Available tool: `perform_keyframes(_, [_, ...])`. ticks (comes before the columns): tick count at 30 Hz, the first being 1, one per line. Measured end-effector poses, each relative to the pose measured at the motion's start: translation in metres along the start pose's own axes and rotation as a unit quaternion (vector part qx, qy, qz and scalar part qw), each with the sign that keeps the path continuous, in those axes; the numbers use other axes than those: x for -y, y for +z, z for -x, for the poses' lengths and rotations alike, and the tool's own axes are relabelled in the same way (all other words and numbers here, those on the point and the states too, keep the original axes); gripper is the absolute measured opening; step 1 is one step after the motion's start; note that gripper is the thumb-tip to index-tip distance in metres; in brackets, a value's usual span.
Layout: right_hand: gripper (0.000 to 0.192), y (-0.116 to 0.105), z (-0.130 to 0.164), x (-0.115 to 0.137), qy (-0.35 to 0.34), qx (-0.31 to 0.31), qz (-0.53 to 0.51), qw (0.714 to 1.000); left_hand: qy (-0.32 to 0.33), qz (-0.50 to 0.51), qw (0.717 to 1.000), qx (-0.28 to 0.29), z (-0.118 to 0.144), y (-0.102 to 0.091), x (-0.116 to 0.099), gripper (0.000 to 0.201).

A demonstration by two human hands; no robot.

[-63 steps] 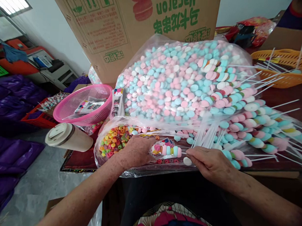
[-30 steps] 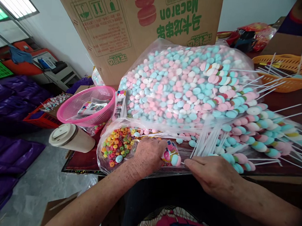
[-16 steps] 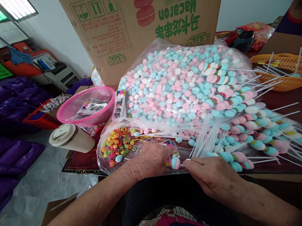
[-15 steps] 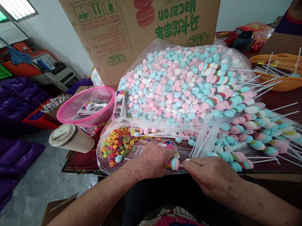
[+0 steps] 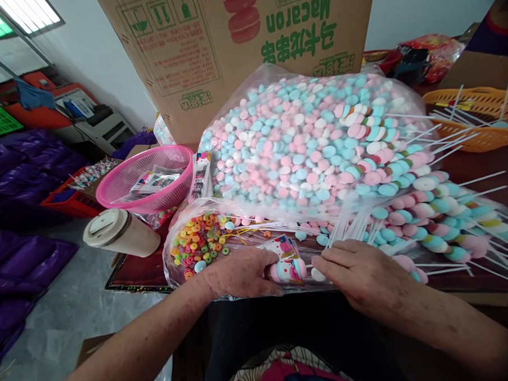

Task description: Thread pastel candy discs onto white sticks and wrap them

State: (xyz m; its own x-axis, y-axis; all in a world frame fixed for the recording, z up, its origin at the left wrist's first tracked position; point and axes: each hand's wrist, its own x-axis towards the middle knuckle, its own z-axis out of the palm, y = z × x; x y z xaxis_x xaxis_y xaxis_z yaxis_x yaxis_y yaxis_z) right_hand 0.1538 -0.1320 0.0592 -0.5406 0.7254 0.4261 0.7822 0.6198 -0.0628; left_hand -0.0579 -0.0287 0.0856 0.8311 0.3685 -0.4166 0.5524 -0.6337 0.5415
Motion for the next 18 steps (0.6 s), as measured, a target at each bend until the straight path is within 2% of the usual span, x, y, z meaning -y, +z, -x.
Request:
perform_keyframes(3, [0.029, 0.008, -0.007, 0.007, 0.009, 0.014, -0.017, 1.0, 0.001, 0.024, 0.998, -0.062, -0.01, 0.015, -0.008, 0.026])
perform_keyframes(5, [0.027, 0.013, -0.01, 0.01, 0.027, 0.021, -0.043, 0.998, -0.019, 0.011, 0.997, -0.073, -0.015, 0.021, -0.013, 0.025])
perform_keyframes(7, [0.026, 0.013, -0.012, 0.008, 0.038, 0.029, -0.053, 0.997, -0.038, 0.006, 0.997, -0.073, -0.017, 0.022, -0.012, 0.026])
perform_keyframes(11, [0.024, 0.0, -0.01, -0.004, 0.048, 0.044, -0.002, 0.998, -0.058, -0.014, 0.994, -0.096, -0.008, 0.017, -0.003, 0.031])
perform_keyframes(15, [0.023, 0.0, -0.011, 0.0, 0.05, 0.046, -0.017, 0.998, -0.102, -0.078, 0.988, -0.082, -0.01, 0.021, -0.007, 0.025])
perform_keyframes(18, [0.018, 0.015, -0.017, 0.013, 0.045, 0.047, -0.043, 0.997, -0.078, -0.071, 0.992, -0.064, -0.02, 0.029, -0.019, 0.02])
